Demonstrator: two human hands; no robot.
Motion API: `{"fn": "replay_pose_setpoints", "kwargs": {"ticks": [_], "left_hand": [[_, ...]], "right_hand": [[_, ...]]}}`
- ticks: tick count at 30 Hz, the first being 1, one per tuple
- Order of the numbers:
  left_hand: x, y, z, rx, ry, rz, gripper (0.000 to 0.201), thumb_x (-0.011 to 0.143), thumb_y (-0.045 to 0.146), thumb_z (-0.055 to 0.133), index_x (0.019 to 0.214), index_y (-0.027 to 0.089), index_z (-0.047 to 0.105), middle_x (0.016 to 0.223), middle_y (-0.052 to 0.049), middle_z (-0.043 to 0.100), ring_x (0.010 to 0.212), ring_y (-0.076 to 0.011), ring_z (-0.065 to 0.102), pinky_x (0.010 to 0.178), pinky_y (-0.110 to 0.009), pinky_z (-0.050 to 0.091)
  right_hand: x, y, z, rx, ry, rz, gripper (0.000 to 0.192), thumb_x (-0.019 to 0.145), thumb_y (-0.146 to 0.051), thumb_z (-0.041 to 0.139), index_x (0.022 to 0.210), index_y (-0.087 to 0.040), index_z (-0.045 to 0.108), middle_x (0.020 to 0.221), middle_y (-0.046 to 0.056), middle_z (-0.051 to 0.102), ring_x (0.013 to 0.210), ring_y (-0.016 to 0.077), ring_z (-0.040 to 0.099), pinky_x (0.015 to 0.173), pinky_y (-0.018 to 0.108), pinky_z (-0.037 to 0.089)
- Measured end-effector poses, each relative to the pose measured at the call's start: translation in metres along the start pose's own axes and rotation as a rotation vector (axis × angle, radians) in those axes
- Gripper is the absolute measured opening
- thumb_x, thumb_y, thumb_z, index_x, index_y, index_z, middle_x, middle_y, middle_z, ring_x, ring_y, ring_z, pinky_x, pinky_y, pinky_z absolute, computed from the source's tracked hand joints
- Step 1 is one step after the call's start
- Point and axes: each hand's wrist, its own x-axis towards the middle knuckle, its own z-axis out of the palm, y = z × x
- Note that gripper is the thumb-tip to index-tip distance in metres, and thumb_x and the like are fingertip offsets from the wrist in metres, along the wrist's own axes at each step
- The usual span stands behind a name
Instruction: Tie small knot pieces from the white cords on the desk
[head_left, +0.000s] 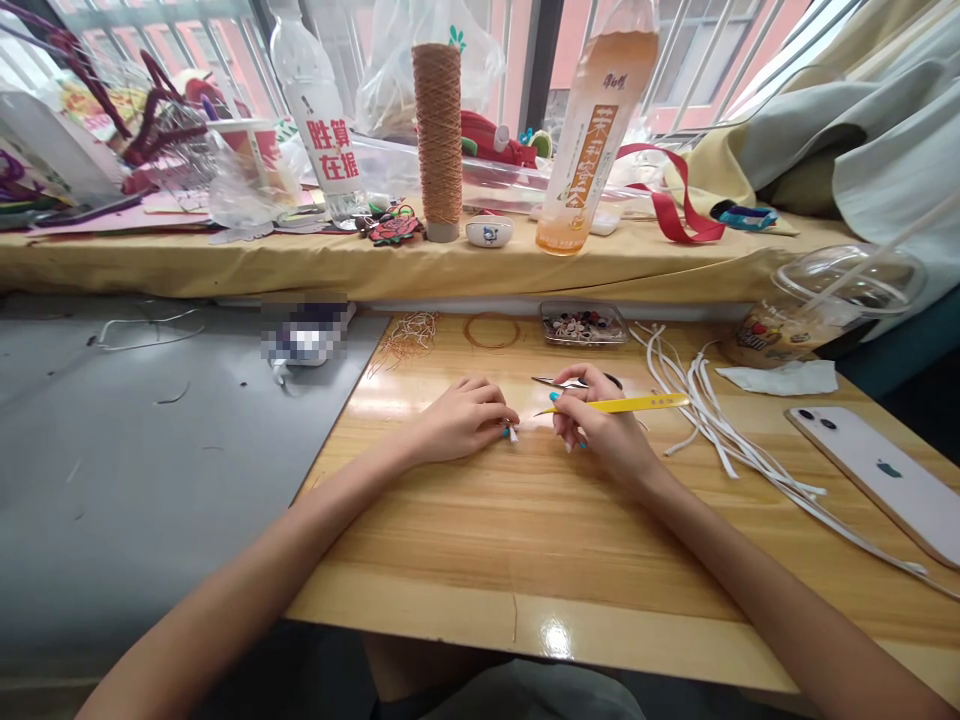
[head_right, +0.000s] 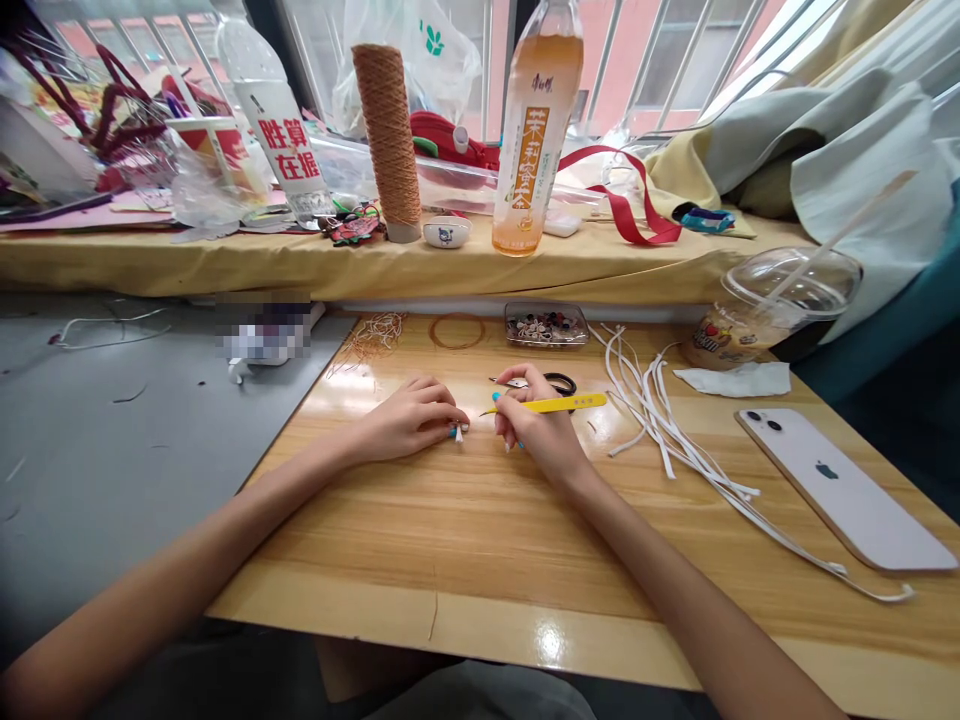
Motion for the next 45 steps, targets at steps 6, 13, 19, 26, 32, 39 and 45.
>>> {"fn": "replay_pose_setpoints", "kwargs": {"ticks": [6, 13, 19, 26, 32, 39, 45], "left_hand": [[0.000, 0.002, -0.003, -0.054, 0.058, 0.003, 0.025, 0.079, 0.025, 0.048, 0.103, 0.020, 0.056, 0.101, -0.004, 0.056, 0.094, -0.0167, 0.045, 0.082, -0.031, 0.033], [0.001, 0.001, 0.010, -0.007, 0.121, 0.122, 0.021, 0.084, 0.024, 0.042, 0.088, 0.022, 0.063, 0.082, -0.003, 0.059, 0.080, -0.0131, 0.047, 0.074, -0.026, 0.035], [0.001, 0.002, 0.012, 0.097, 0.141, 0.169, 0.022, 0.084, 0.026, 0.041, 0.086, 0.020, 0.062, 0.081, -0.004, 0.058, 0.078, -0.0139, 0.045, 0.071, -0.025, 0.035], [0.000, 0.003, 0.013, 0.186, 0.147, 0.195, 0.024, 0.086, 0.027, 0.038, 0.081, 0.018, 0.059, 0.078, -0.003, 0.057, 0.076, -0.0138, 0.045, 0.069, -0.025, 0.035], [0.000, 0.004, 0.013, 0.216, 0.148, 0.201, 0.023, 0.086, 0.026, 0.036, 0.082, 0.017, 0.057, 0.081, -0.003, 0.057, 0.075, -0.0132, 0.045, 0.068, -0.025, 0.035], [0.000, 0.006, 0.013, 0.271, 0.120, 0.219, 0.022, 0.087, 0.024, 0.035, 0.085, 0.019, 0.056, 0.080, -0.003, 0.056, 0.073, -0.0132, 0.043, 0.068, -0.025, 0.034], [0.000, 0.008, 0.009, 0.153, 0.105, 0.216, 0.020, 0.084, 0.019, 0.038, 0.087, 0.019, 0.058, 0.084, -0.003, 0.057, 0.078, -0.0137, 0.044, 0.072, -0.025, 0.035]], "right_hand": [[-0.006, 0.003, 0.006, -0.042, -0.051, 0.003, 0.012, 0.071, -0.014, 0.043, 0.079, -0.021, 0.040, 0.043, -0.009, 0.047, 0.034, 0.0060, 0.037, 0.032, 0.015, 0.027], [-0.008, 0.008, 0.010, -0.086, -0.115, 0.011, 0.010, 0.071, -0.012, 0.040, 0.074, -0.021, 0.038, 0.042, -0.010, 0.044, 0.031, 0.0052, 0.033, 0.031, 0.015, 0.025], [-0.008, 0.010, 0.011, -0.121, -0.153, 0.018, 0.010, 0.071, -0.011, 0.038, 0.074, -0.021, 0.038, 0.043, -0.010, 0.043, 0.031, 0.0051, 0.034, 0.031, 0.015, 0.025], [-0.009, 0.010, 0.009, -0.230, -0.192, -0.051, 0.010, 0.071, -0.011, 0.040, 0.072, -0.021, 0.039, 0.045, -0.009, 0.042, 0.034, 0.0047, 0.036, 0.034, 0.016, 0.025], [-0.007, 0.010, 0.009, -0.215, -0.253, -0.049, 0.010, 0.069, -0.011, 0.039, 0.073, -0.020, 0.039, 0.047, -0.009, 0.043, 0.037, 0.0051, 0.038, 0.036, 0.016, 0.028], [-0.008, 0.006, 0.010, -0.158, -0.307, 0.032, 0.009, 0.070, -0.013, 0.038, 0.076, -0.021, 0.038, 0.047, -0.008, 0.046, 0.037, 0.0066, 0.039, 0.034, 0.016, 0.030], [-0.008, 0.007, 0.011, -0.135, -0.253, 0.030, 0.009, 0.069, -0.013, 0.037, 0.074, -0.020, 0.038, 0.043, -0.008, 0.043, 0.036, 0.0067, 0.038, 0.034, 0.016, 0.028]]}}
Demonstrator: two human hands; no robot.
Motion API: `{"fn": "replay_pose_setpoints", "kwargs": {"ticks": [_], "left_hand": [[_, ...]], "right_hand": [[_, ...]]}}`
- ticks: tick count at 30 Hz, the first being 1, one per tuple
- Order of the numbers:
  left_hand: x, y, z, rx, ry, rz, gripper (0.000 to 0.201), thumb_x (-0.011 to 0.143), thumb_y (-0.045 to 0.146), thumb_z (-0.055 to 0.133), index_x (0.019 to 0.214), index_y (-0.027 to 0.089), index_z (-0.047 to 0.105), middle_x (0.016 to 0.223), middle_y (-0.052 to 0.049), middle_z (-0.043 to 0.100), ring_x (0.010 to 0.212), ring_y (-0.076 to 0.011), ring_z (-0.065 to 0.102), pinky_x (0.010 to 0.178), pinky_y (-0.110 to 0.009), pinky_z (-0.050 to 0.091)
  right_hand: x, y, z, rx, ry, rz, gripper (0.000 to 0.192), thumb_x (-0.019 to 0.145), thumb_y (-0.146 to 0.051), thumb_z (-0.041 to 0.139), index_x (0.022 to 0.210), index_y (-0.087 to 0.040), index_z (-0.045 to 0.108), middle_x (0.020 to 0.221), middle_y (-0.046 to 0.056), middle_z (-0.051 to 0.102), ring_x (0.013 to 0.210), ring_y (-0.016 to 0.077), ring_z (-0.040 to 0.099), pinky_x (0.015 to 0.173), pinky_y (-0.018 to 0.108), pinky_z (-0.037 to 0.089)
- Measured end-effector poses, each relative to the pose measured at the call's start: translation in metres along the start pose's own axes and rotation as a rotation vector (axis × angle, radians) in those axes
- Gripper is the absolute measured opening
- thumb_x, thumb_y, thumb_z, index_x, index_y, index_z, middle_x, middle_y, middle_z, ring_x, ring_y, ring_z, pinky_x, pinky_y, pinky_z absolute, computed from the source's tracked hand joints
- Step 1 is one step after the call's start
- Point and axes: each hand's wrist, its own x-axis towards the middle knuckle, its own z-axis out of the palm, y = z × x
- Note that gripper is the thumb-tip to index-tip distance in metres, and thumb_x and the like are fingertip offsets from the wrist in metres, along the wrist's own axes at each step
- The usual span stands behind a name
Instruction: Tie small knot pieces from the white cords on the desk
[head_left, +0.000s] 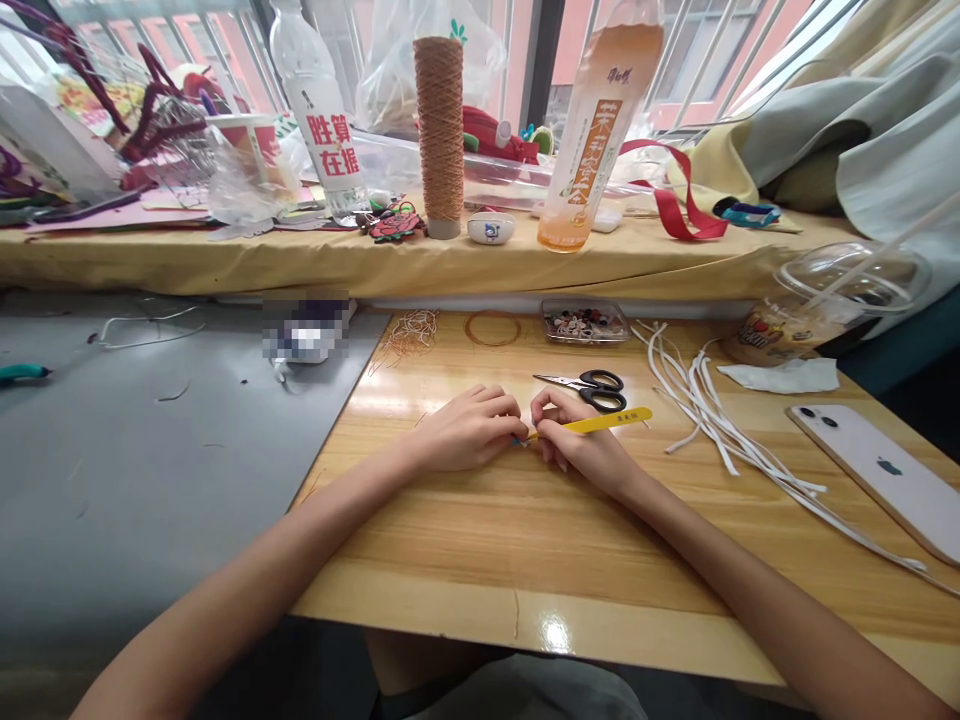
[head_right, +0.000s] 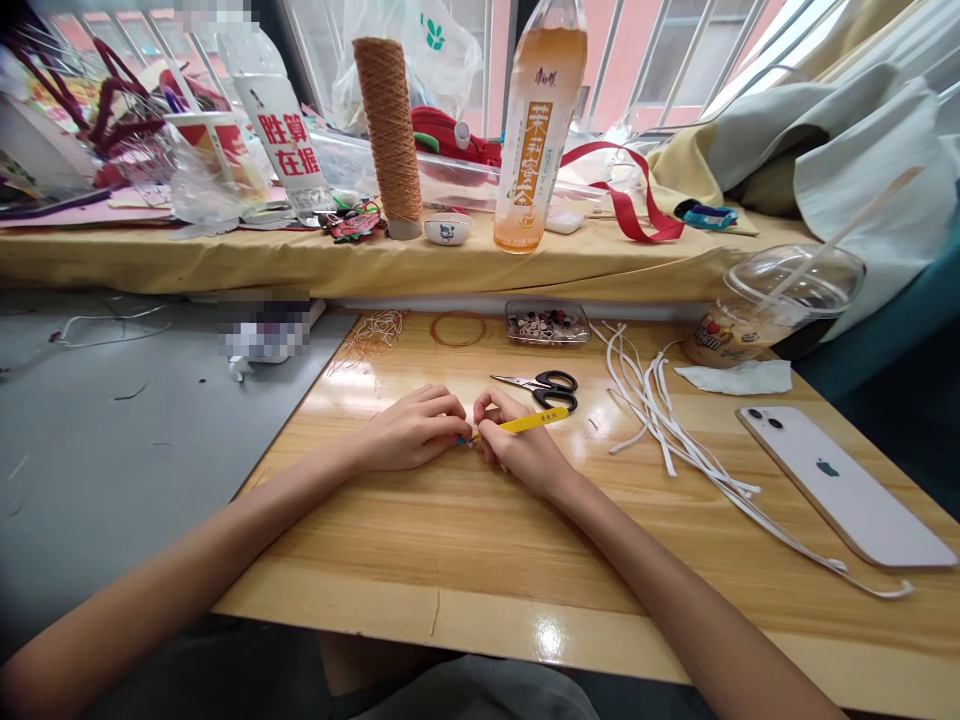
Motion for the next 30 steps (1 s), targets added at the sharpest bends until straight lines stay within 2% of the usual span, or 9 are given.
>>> {"fn": "replay_pose_setpoints", "kwargs": {"ticks": [4, 13, 18, 22, 26, 30], "left_hand": [[0.0001, 0.0009, -0.0020, -0.059, -0.015, -0.019, 0.020, 0.081, 0.013, 0.040, 0.086, 0.019, 0.059, 0.085, -0.004, 0.057, 0.080, -0.0141, 0.044, 0.073, -0.026, 0.036], [0.0006, -0.0008, -0.0012, -0.084, -0.020, -0.021, 0.021, 0.083, 0.016, 0.039, 0.084, 0.018, 0.060, 0.083, -0.003, 0.060, 0.080, -0.0145, 0.045, 0.075, -0.026, 0.036], [0.0006, -0.0017, 0.0009, -0.072, -0.025, -0.019, 0.020, 0.083, 0.017, 0.039, 0.082, 0.018, 0.059, 0.085, -0.003, 0.060, 0.081, -0.0140, 0.046, 0.075, -0.027, 0.035], [0.0005, -0.0014, 0.0018, -0.051, -0.016, -0.025, 0.020, 0.084, 0.018, 0.039, 0.080, 0.017, 0.058, 0.085, -0.003, 0.059, 0.081, -0.0141, 0.046, 0.073, -0.026, 0.036], [0.0004, -0.0013, 0.0020, -0.039, -0.029, -0.025, 0.020, 0.084, 0.019, 0.038, 0.081, 0.017, 0.058, 0.084, -0.003, 0.060, 0.080, -0.0139, 0.047, 0.073, -0.026, 0.035], [0.0006, -0.0024, 0.0031, -0.027, -0.016, -0.011, 0.020, 0.084, 0.019, 0.038, 0.079, 0.017, 0.057, 0.085, -0.004, 0.060, 0.080, -0.0138, 0.046, 0.073, -0.026, 0.035]], "right_hand": [[0.0003, 0.0026, 0.0007, 0.024, 0.016, 0.011, 0.009, 0.070, -0.013, 0.037, 0.075, -0.020, 0.038, 0.044, -0.009, 0.046, 0.034, 0.0066, 0.038, 0.033, 0.016, 0.029], [-0.0002, 0.0001, 0.0047, 0.059, 0.113, 0.052, 0.008, 0.069, -0.013, 0.037, 0.073, -0.021, 0.038, 0.041, -0.009, 0.047, 0.030, 0.0065, 0.036, 0.031, 0.016, 0.027], [0.0023, 0.0010, 0.0014, 0.103, 0.089, 0.084, 0.007, 0.067, -0.015, 0.039, 0.072, -0.020, 0.038, 0.040, -0.008, 0.048, 0.028, 0.0067, 0.037, 0.030, 0.016, 0.025], [0.0003, 0.0011, 0.0009, 0.067, 0.045, 0.064, 0.008, 0.068, -0.015, 0.040, 0.073, -0.020, 0.040, 0.043, -0.008, 0.048, 0.032, 0.0068, 0.039, 0.031, 0.016, 0.029], [-0.0019, -0.0007, 0.0014, 0.070, 0.094, 0.027, 0.005, 0.069, -0.017, 0.040, 0.073, -0.020, 0.039, 0.043, -0.008, 0.047, 0.031, 0.0062, 0.038, 0.032, 0.016, 0.028], [-0.0018, -0.0031, 0.0031, 0.052, 0.062, 0.039, 0.005, 0.069, -0.017, 0.041, 0.073, -0.020, 0.039, 0.044, -0.008, 0.048, 0.033, 0.0066, 0.040, 0.032, 0.016, 0.030]]}}
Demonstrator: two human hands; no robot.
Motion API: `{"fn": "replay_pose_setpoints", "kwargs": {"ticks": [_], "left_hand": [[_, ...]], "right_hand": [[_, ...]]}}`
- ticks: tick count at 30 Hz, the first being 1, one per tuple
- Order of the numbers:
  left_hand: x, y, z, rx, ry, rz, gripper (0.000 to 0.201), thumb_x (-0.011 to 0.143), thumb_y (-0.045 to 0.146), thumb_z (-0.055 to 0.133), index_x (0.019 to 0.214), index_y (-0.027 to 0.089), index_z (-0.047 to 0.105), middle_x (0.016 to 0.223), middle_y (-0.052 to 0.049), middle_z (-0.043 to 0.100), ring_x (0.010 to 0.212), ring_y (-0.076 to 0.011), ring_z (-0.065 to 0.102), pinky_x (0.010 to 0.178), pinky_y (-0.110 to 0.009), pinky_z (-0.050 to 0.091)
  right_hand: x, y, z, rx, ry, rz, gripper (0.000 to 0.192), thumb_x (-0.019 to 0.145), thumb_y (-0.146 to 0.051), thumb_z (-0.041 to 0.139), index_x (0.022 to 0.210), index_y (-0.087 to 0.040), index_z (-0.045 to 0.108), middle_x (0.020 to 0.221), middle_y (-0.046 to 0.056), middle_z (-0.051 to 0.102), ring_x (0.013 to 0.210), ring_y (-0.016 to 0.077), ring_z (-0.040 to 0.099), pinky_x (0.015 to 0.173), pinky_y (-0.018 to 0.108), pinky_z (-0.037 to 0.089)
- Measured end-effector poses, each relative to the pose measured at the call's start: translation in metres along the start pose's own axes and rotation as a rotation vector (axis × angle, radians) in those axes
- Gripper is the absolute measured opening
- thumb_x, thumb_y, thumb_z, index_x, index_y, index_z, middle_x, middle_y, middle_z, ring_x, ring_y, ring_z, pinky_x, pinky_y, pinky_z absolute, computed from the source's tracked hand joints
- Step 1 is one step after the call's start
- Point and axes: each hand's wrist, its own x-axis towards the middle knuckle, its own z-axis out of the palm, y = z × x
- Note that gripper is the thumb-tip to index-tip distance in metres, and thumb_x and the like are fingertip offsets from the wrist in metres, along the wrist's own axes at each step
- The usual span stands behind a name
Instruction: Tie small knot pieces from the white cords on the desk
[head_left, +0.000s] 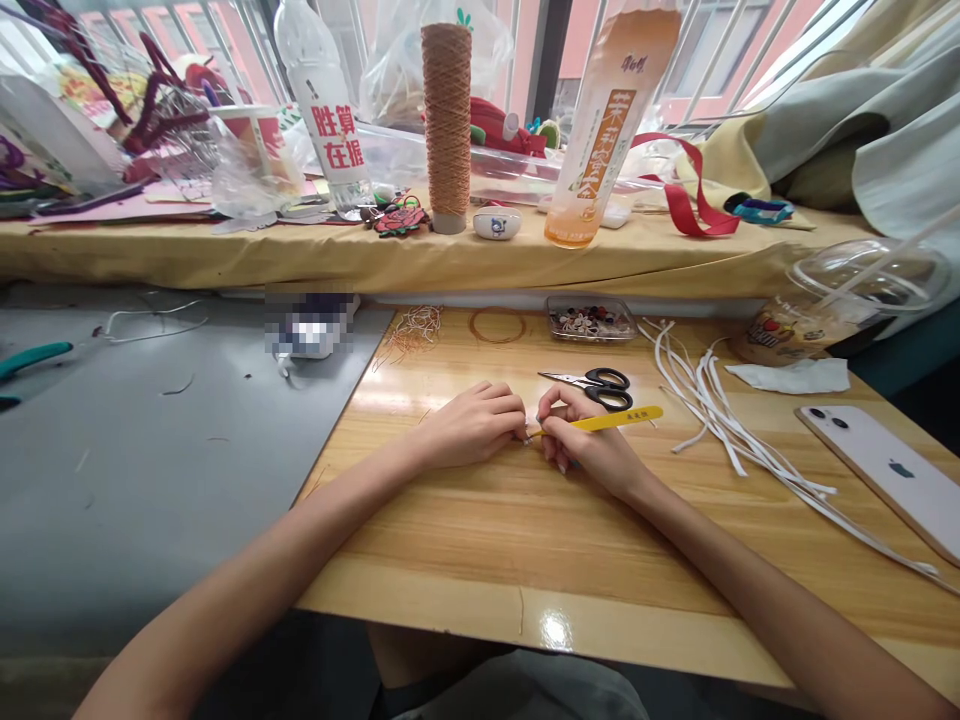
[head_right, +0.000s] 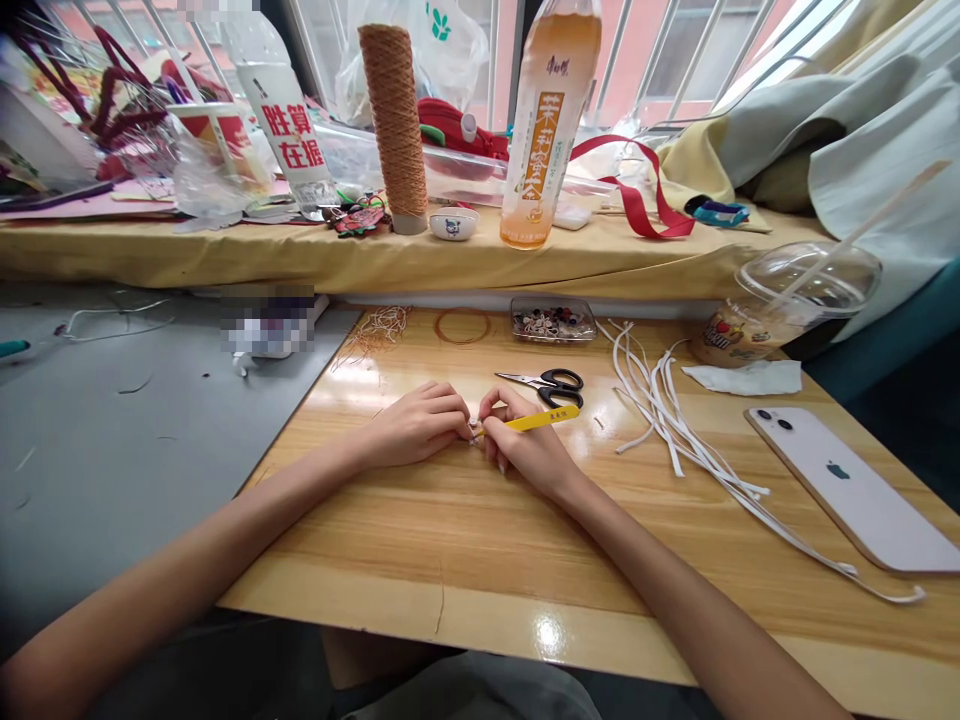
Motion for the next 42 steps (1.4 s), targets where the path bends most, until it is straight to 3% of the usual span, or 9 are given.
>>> {"fn": "replay_pose_setpoints", "kwargs": {"ticks": [13, 19, 22, 25, 42], "left_hand": [[0.0002, 0.0000, 0.0000, -0.015, -0.004, 0.009, 0.018, 0.081, 0.014, 0.039, 0.074, 0.017, 0.055, 0.079, -0.003, 0.059, 0.078, -0.0137, 0.045, 0.071, -0.024, 0.036], [0.0000, 0.0031, -0.0045, -0.036, 0.050, -0.061, 0.016, 0.081, 0.017, 0.040, 0.082, 0.016, 0.056, 0.086, -0.005, 0.057, 0.080, -0.0140, 0.046, 0.073, -0.025, 0.037], [-0.0008, 0.0029, -0.0048, -0.019, 0.074, -0.074, 0.017, 0.083, 0.023, 0.041, 0.088, 0.017, 0.056, 0.091, -0.006, 0.057, 0.084, -0.0152, 0.047, 0.076, -0.027, 0.037], [-0.0011, 0.0016, -0.0031, 0.007, 0.027, -0.018, 0.021, 0.085, 0.021, 0.036, 0.088, 0.019, 0.057, 0.089, -0.004, 0.059, 0.082, -0.0147, 0.047, 0.076, -0.027, 0.036], [-0.0014, -0.0007, 0.0026, 0.023, 0.005, 0.005, 0.018, 0.084, 0.015, 0.037, 0.087, 0.017, 0.055, 0.086, -0.004, 0.055, 0.078, -0.0133, 0.045, 0.071, -0.024, 0.037]], "right_hand": [[-0.0005, 0.0001, -0.0009, -0.026, -0.006, -0.006, 0.006, 0.069, -0.016, 0.041, 0.073, -0.020, 0.040, 0.046, -0.007, 0.047, 0.035, 0.0070, 0.041, 0.033, 0.017, 0.031], [0.0006, 0.0019, -0.0029, -0.020, 0.119, -0.048, 0.006, 0.070, -0.016, 0.041, 0.071, -0.021, 0.038, 0.041, -0.009, 0.044, 0.031, 0.0061, 0.035, 0.031, 0.016, 0.026], [0.0002, 0.0025, -0.0027, -0.018, 0.070, -0.045, 0.006, 0.071, -0.015, 0.040, 0.072, -0.021, 0.038, 0.042, -0.009, 0.045, 0.032, 0.0064, 0.036, 0.032, 0.016, 0.027], [-0.0003, 0.0027, -0.0020, -0.028, 0.039, -0.047, 0.007, 0.071, -0.015, 0.040, 0.073, -0.021, 0.038, 0.044, -0.009, 0.046, 0.033, 0.0066, 0.037, 0.032, 0.017, 0.028], [0.0012, 0.0024, -0.0016, -0.008, 0.029, -0.029, 0.006, 0.070, -0.015, 0.040, 0.073, -0.020, 0.039, 0.044, -0.008, 0.047, 0.034, 0.0069, 0.039, 0.033, 0.017, 0.030]]}}
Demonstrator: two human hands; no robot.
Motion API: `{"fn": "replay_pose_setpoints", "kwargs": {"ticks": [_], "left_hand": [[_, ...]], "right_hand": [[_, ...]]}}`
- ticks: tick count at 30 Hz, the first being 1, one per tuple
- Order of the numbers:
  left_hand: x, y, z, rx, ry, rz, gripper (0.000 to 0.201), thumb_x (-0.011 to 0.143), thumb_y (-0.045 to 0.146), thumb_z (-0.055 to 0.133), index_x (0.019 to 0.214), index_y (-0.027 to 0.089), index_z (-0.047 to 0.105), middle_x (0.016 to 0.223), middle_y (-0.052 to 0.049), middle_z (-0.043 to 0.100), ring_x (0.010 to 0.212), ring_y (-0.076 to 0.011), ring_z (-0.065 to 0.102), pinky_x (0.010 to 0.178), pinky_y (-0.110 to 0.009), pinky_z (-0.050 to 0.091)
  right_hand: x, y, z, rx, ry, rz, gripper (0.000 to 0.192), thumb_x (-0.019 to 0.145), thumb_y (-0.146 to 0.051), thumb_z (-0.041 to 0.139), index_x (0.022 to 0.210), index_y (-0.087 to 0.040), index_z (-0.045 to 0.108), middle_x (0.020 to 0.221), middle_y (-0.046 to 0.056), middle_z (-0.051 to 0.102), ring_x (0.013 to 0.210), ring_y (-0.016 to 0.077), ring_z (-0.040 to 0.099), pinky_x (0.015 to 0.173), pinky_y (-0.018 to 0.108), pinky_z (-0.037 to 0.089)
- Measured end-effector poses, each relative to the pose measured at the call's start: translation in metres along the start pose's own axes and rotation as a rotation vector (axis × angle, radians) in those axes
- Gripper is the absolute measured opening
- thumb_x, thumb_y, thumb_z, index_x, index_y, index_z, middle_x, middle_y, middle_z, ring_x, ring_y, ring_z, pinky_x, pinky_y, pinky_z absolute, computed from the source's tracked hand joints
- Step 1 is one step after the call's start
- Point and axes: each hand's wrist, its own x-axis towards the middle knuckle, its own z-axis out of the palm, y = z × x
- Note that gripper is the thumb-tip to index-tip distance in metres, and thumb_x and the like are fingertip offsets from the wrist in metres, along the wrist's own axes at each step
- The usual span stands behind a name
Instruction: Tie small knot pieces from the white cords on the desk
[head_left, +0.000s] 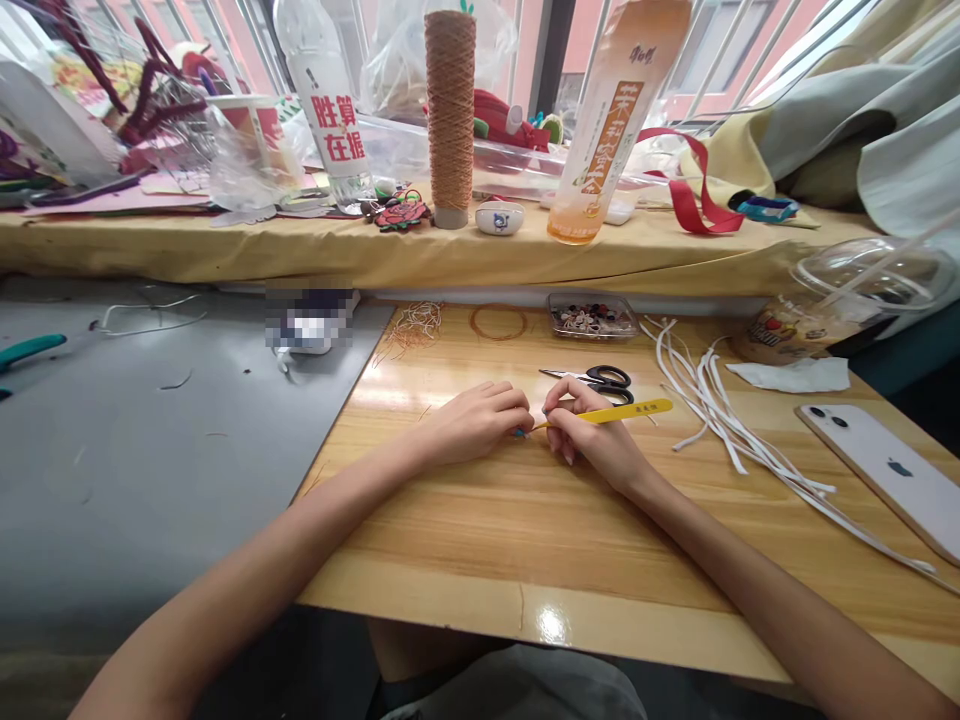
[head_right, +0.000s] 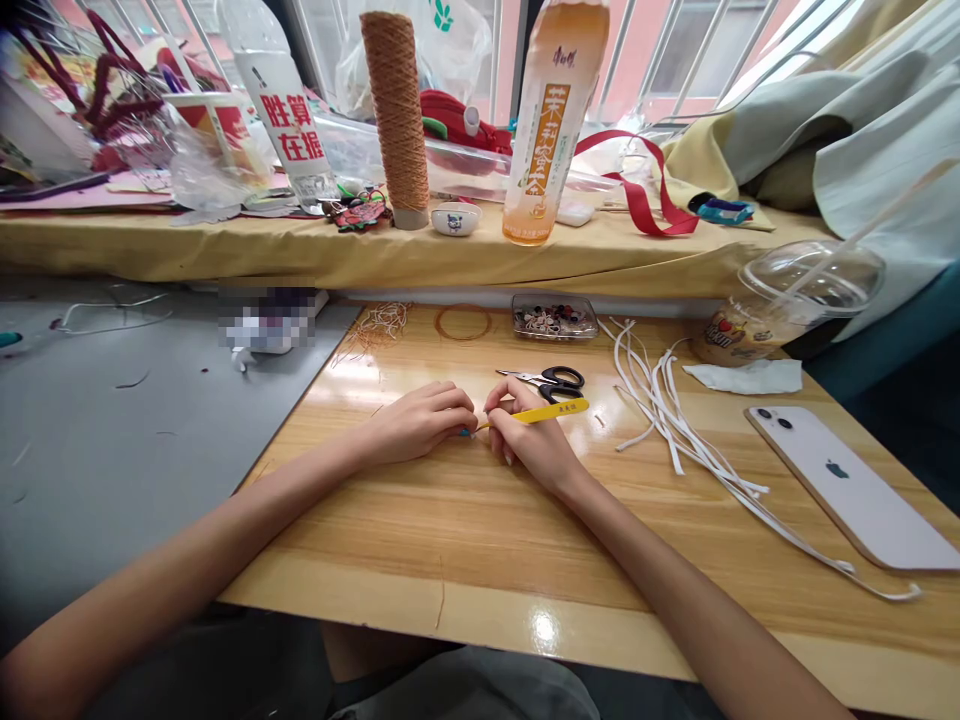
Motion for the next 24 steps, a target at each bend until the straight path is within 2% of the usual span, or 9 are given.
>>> {"fn": "replay_pose_setpoints", "kwargs": {"ticks": [5, 8, 13, 17, 20, 24], "left_hand": [[0.001, 0.000, 0.000, -0.020, -0.001, -0.049, 0.018, 0.084, 0.017, 0.038, 0.086, 0.017, 0.056, 0.087, -0.004, 0.053, 0.081, -0.0139, 0.044, 0.070, -0.024, 0.037], [0.002, 0.001, -0.002, -0.078, -0.026, -0.074, 0.018, 0.084, 0.015, 0.037, 0.085, 0.016, 0.055, 0.086, -0.005, 0.052, 0.081, -0.0142, 0.043, 0.072, -0.025, 0.037], [0.003, 0.004, -0.008, -0.133, -0.073, -0.110, 0.015, 0.081, 0.015, 0.040, 0.083, 0.015, 0.055, 0.088, -0.006, 0.051, 0.084, -0.0167, 0.041, 0.076, -0.028, 0.038], [0.003, 0.006, -0.011, -0.147, -0.081, -0.114, 0.015, 0.080, 0.015, 0.041, 0.084, 0.015, 0.056, 0.089, -0.007, 0.051, 0.085, -0.0174, 0.040, 0.079, -0.030, 0.037], [0.002, 0.005, -0.011, -0.163, -0.045, -0.109, 0.017, 0.078, 0.012, 0.041, 0.085, 0.017, 0.056, 0.090, -0.005, 0.050, 0.086, -0.0168, 0.040, 0.080, -0.031, 0.037], [0.000, 0.001, -0.008, -0.164, 0.109, -0.182, 0.022, 0.077, 0.006, 0.037, 0.084, 0.016, 0.055, 0.089, -0.005, 0.049, 0.084, -0.0151, 0.041, 0.079, -0.029, 0.037]], "right_hand": [[0.000, -0.001, 0.002, -0.044, -0.033, 0.027, 0.007, 0.070, -0.014, 0.040, 0.073, -0.020, 0.040, 0.046, -0.008, 0.048, 0.035, 0.0068, 0.040, 0.033, 0.017, 0.031], [0.000, 0.001, 0.003, -0.085, -0.032, -0.007, 0.007, 0.071, -0.015, 0.039, 0.074, -0.020, 0.040, 0.048, -0.007, 0.047, 0.037, 0.0074, 0.041, 0.034, 0.017, 0.031], [-0.003, 0.002, 0.008, -0.207, 0.063, -0.104, 0.007, 0.070, -0.014, 0.039, 0.071, -0.020, 0.038, 0.047, -0.007, 0.045, 0.039, 0.0076, 0.042, 0.037, 0.018, 0.031], [-0.004, 0.000, 0.010, -0.270, 0.130, -0.112, 0.007, 0.071, -0.014, 0.039, 0.070, -0.021, 0.038, 0.047, -0.007, 0.046, 0.036, 0.0074, 0.040, 0.037, 0.020, 0.031], [-0.003, 0.000, 0.008, -0.213, 0.142, -0.070, 0.007, 0.071, -0.014, 0.039, 0.069, -0.021, 0.037, 0.046, -0.007, 0.045, 0.034, 0.0076, 0.039, 0.034, 0.019, 0.030], [-0.003, 0.000, 0.003, -0.088, 0.169, -0.024, 0.008, 0.071, -0.014, 0.039, 0.071, -0.022, 0.037, 0.044, -0.008, 0.046, 0.032, 0.0074, 0.037, 0.030, 0.018, 0.028]]}}
